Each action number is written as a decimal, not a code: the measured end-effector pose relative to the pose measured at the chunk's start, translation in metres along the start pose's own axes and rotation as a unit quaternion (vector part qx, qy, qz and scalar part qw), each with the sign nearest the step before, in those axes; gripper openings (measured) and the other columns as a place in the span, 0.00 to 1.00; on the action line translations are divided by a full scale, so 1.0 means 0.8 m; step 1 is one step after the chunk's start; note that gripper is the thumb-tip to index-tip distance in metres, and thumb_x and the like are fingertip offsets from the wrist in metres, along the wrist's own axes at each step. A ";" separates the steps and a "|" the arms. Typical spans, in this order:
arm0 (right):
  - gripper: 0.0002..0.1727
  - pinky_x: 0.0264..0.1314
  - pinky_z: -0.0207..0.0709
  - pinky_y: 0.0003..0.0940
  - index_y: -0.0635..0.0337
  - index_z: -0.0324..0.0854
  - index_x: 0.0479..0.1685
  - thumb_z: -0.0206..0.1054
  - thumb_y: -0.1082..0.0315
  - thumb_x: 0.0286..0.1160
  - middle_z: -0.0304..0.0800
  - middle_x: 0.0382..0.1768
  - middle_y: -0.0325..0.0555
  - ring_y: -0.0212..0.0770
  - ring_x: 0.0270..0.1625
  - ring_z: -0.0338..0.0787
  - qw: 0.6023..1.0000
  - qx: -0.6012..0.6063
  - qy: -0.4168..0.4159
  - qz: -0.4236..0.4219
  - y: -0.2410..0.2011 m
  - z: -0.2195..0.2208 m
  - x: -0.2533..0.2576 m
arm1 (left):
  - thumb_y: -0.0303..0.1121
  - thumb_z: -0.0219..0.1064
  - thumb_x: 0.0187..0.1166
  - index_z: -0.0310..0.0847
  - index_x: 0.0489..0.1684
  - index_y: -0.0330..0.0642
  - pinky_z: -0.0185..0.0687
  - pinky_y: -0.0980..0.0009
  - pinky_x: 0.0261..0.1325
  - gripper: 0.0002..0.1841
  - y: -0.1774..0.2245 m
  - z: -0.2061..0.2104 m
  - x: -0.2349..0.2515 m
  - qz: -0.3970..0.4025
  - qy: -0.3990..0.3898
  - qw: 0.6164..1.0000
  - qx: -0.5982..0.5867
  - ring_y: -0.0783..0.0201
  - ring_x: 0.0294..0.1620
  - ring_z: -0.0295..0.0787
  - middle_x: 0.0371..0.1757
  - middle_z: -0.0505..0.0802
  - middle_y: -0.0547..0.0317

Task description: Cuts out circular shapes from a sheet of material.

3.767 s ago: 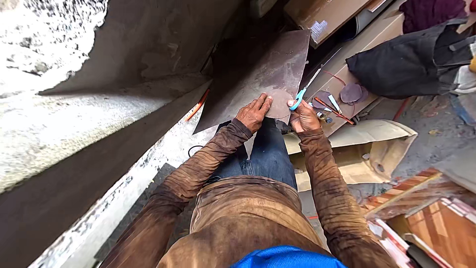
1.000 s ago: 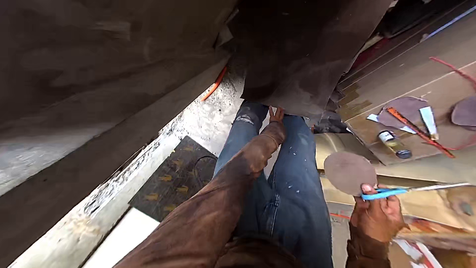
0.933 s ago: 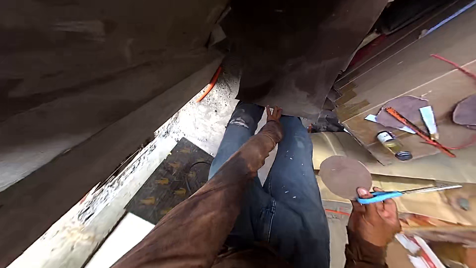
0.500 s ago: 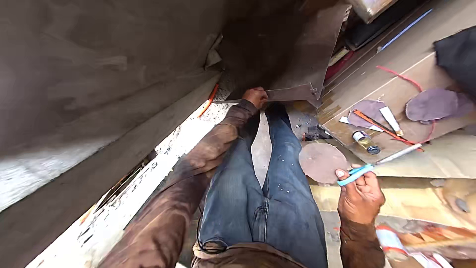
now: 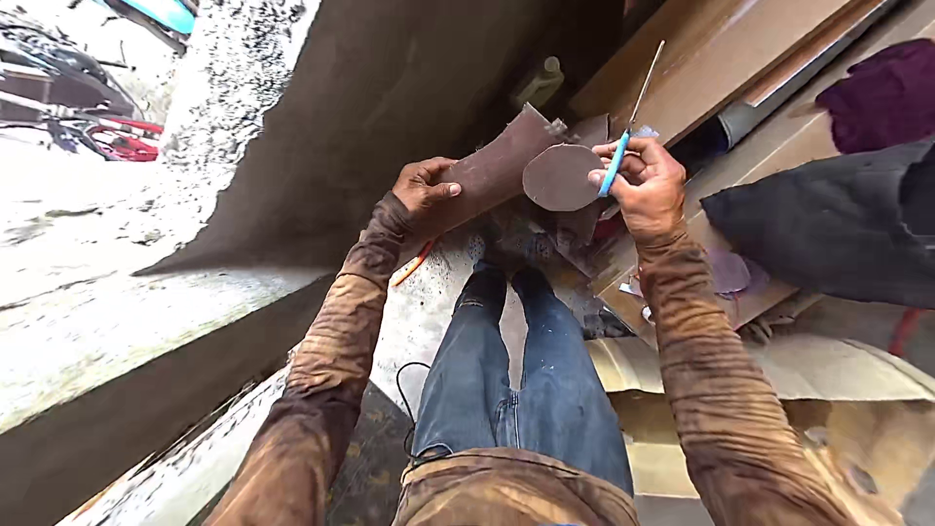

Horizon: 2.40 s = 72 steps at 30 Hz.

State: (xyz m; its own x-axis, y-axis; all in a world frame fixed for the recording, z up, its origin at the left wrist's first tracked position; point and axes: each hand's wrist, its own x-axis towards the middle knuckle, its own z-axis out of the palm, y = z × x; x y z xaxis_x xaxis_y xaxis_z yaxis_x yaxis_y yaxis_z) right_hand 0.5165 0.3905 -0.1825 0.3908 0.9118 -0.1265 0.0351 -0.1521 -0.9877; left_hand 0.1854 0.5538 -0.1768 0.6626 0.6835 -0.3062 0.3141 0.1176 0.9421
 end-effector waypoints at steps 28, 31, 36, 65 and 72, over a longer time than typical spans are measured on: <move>0.28 0.53 0.89 0.29 0.60 0.75 0.64 0.76 0.81 0.60 0.89 0.43 0.30 0.27 0.44 0.91 0.997 -0.008 0.082 0.002 -0.030 -0.085 0.053 | 0.48 0.86 0.63 0.56 0.91 0.38 0.69 0.48 0.85 0.54 -0.084 0.009 -0.109 -0.199 0.302 0.932 0.029 0.46 0.84 0.71 0.85 0.72 0.36; 0.29 0.52 0.90 0.31 0.59 0.76 0.63 0.77 0.81 0.58 0.92 0.41 0.29 0.28 0.43 0.92 0.997 -0.011 0.073 -0.005 -0.027 -0.095 0.024 | 0.46 0.90 0.54 0.50 0.92 0.31 0.58 0.57 0.92 0.63 -0.050 -0.011 -0.057 0.001 0.289 0.955 0.070 0.50 0.92 0.59 0.91 0.63 0.35; 0.30 0.47 0.90 0.28 0.66 0.76 0.64 0.78 0.80 0.56 0.92 0.37 0.33 0.26 0.38 0.92 0.989 -0.075 0.131 0.002 -0.030 -0.120 -0.009 | 0.30 0.64 0.85 0.88 0.48 0.29 0.90 0.65 0.54 0.11 -0.007 0.003 -0.012 0.030 0.133 0.987 -0.081 0.69 0.41 0.93 0.39 0.96 0.53; 0.25 0.39 0.88 0.33 0.62 0.81 0.63 0.82 0.70 0.64 0.93 0.31 0.40 0.32 0.31 0.91 0.982 0.054 0.081 0.162 -0.054 0.203 -0.136 | 0.29 0.51 0.91 0.78 0.65 0.36 0.87 0.51 0.60 0.14 0.025 0.157 -0.151 -0.111 0.485 0.621 -0.606 0.52 0.54 0.90 0.53 0.91 0.45; 0.27 0.40 0.87 0.30 0.60 0.78 0.66 0.81 0.67 0.66 0.91 0.32 0.38 0.29 0.32 0.89 0.988 -0.090 0.069 0.105 -0.049 0.216 -0.139 | 0.37 0.49 0.94 0.75 0.70 0.41 0.83 0.49 0.70 0.17 0.026 0.136 -0.175 -0.052 0.419 0.640 -0.642 0.53 0.65 0.87 0.63 0.89 0.48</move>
State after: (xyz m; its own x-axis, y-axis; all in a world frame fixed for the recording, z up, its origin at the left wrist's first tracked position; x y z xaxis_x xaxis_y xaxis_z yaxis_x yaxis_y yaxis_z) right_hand 0.3125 0.3613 -0.1454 0.5284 0.7937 -0.3013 0.0984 -0.4098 -0.9069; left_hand 0.1736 0.3821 -0.1292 -0.0829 0.7074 -0.7019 -0.8469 0.3212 0.4237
